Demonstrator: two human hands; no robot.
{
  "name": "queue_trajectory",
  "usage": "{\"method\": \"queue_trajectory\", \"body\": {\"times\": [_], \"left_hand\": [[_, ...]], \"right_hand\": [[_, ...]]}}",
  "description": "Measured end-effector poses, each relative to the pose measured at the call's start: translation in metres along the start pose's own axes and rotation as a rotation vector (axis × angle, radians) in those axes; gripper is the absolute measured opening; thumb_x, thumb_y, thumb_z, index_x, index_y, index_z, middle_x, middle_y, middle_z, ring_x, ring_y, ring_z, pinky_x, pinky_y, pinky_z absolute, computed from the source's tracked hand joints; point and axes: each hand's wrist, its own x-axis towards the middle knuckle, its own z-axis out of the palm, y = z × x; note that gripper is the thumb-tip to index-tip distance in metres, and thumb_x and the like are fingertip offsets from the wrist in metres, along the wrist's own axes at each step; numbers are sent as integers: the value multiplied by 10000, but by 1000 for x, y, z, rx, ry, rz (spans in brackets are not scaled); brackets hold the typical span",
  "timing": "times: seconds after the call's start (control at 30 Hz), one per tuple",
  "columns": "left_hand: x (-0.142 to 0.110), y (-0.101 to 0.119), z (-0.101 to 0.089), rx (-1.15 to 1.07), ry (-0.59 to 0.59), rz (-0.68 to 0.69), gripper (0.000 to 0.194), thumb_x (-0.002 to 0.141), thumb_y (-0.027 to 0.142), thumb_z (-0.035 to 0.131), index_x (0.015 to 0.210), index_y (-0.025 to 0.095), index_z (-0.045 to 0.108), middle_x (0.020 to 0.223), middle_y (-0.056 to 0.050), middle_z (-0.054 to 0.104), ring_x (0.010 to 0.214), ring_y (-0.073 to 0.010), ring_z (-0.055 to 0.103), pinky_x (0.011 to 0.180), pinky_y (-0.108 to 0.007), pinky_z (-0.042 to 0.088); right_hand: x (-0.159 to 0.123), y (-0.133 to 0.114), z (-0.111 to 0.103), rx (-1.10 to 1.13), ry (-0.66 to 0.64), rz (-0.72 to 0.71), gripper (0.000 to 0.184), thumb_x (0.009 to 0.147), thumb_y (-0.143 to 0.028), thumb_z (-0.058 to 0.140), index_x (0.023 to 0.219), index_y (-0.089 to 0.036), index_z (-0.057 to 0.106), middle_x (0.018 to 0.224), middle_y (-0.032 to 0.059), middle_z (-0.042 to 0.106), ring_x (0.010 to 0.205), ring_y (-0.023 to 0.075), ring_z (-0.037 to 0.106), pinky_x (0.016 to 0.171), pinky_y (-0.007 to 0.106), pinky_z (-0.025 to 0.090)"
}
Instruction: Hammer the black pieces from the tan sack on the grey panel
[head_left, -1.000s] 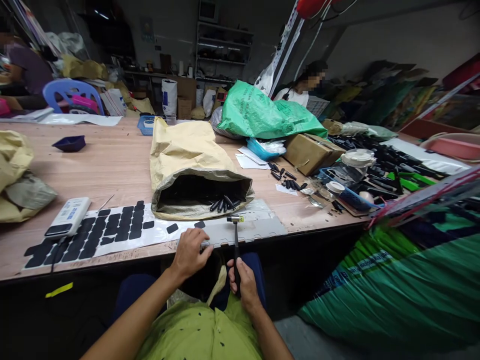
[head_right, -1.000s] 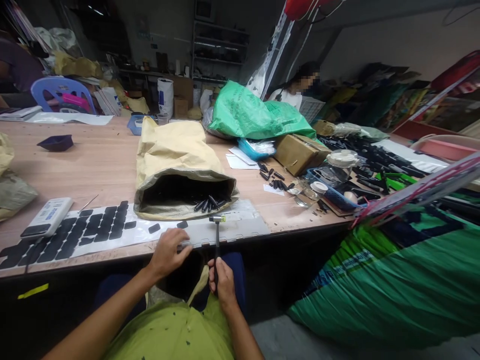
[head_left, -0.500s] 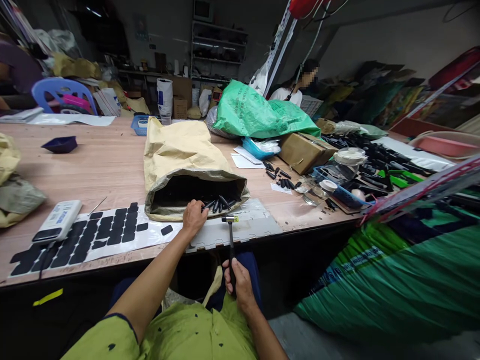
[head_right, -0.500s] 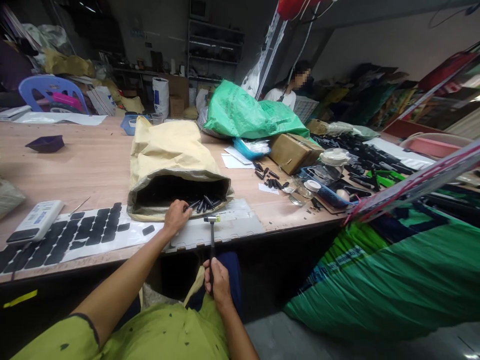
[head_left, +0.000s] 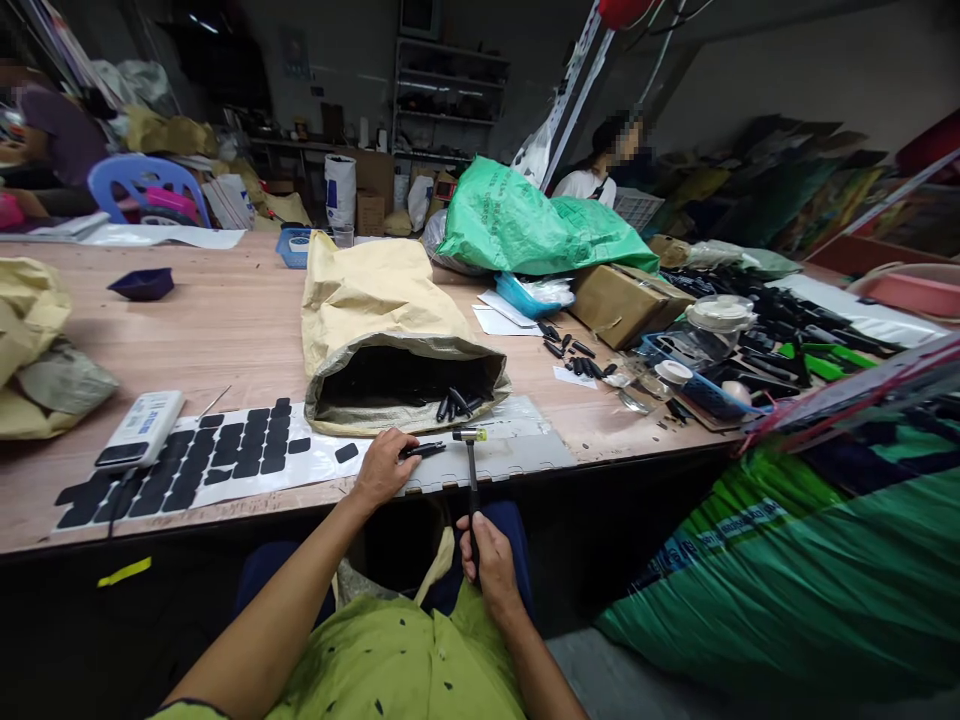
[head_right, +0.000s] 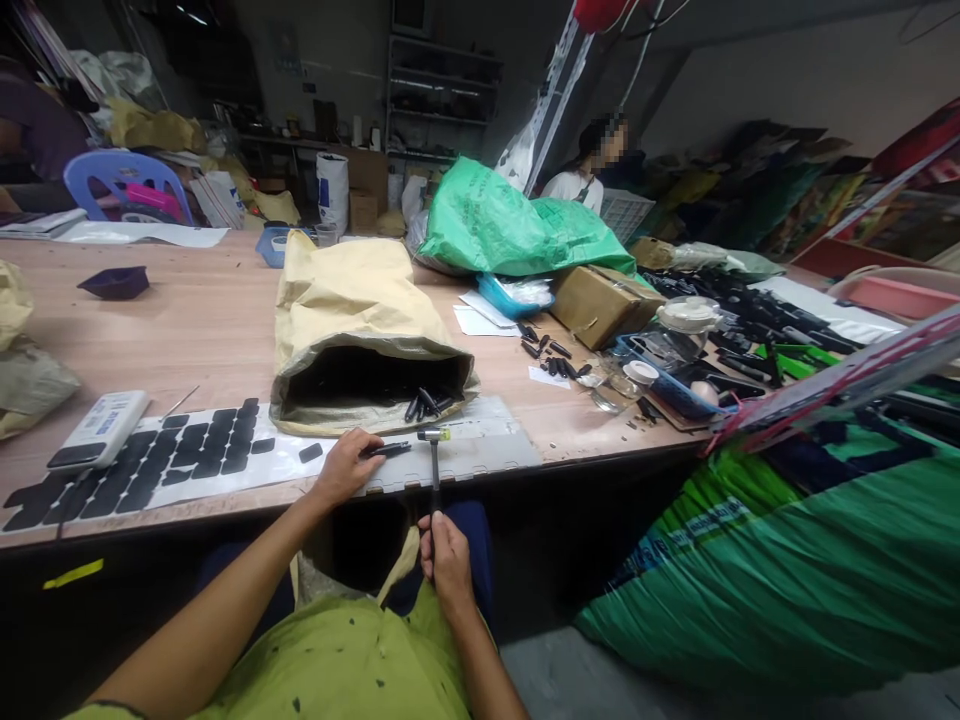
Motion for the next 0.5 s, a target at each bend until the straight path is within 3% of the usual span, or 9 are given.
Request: {"method": "queue_trajectory", "body": {"times": [0.2,0.33,0.5], "left_hand": [[3,-4,3,8,-3,-3,184,801,203,627,973,189,691,858,-36,588,860,-191,538,819,-337,448],[4,-4,3,-2,-12,-35,200,798,209,639,985,184,708,843,-37,583,843,-187,539,801,-326,452],[4,-4,3,0,-3,-26,195,805,206,633,981,190,716,854,-39,587,865,-190,545,813,-327,447]], "right_hand": [[-14,-3,-1,-263,71,-126,547,835,-694,472,830,-169,624,516,-61,429,400,91,373,371,216,297],[-23,-13,-5,-510,93,-288,473,893,-593,461,797,-169,648,561,-21,493,515,122,432,469,223,346],[-26,-22,-6,-643,121,-336,504,909,-582,432,937,-156,699,619,32,611,534,152,494,486,235,359]]}}
